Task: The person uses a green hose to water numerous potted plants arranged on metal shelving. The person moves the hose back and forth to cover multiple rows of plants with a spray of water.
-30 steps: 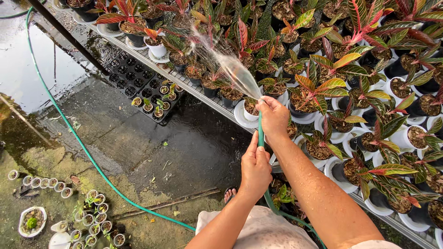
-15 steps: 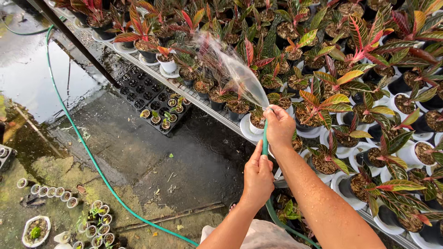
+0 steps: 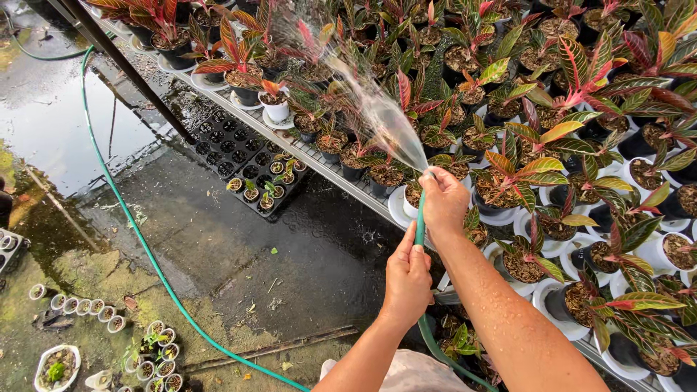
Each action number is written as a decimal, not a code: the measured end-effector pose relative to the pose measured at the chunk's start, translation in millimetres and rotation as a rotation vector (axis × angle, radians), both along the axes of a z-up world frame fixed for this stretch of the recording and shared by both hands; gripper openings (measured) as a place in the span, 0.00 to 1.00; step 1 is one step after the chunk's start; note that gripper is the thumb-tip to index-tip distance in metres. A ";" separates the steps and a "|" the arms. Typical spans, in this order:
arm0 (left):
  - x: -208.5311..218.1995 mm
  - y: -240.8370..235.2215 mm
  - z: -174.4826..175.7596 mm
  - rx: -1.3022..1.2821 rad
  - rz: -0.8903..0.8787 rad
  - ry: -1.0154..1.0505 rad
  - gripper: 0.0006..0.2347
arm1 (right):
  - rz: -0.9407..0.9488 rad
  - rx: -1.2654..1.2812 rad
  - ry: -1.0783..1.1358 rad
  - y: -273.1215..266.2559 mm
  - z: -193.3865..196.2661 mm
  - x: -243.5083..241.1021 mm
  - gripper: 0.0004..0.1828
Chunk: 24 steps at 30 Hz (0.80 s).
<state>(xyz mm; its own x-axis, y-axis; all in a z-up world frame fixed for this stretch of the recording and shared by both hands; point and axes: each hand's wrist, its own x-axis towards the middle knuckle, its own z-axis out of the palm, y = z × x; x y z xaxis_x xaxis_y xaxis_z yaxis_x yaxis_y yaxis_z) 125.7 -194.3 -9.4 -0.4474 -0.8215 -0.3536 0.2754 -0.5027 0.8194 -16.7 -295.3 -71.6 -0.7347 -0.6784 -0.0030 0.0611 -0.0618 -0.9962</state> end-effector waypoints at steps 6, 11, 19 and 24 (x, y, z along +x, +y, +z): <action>12.2 -5.8 2.9 -0.050 -0.002 -0.032 0.24 | 0.007 0.003 -0.009 -5.3 5.7 13.6 0.11; 16.9 -7.4 -1.7 -0.109 -0.010 -0.035 0.24 | 0.018 0.002 0.000 -6.9 14.7 20.8 0.11; 8.4 -5.6 -9.9 -0.110 0.058 -0.003 0.24 | 0.056 -0.028 -0.047 -8.9 12.1 19.6 0.11; -2.1 -6.7 -9.7 -0.081 0.057 -0.049 0.24 | 0.050 -0.066 -0.071 -14.6 6.4 8.6 0.09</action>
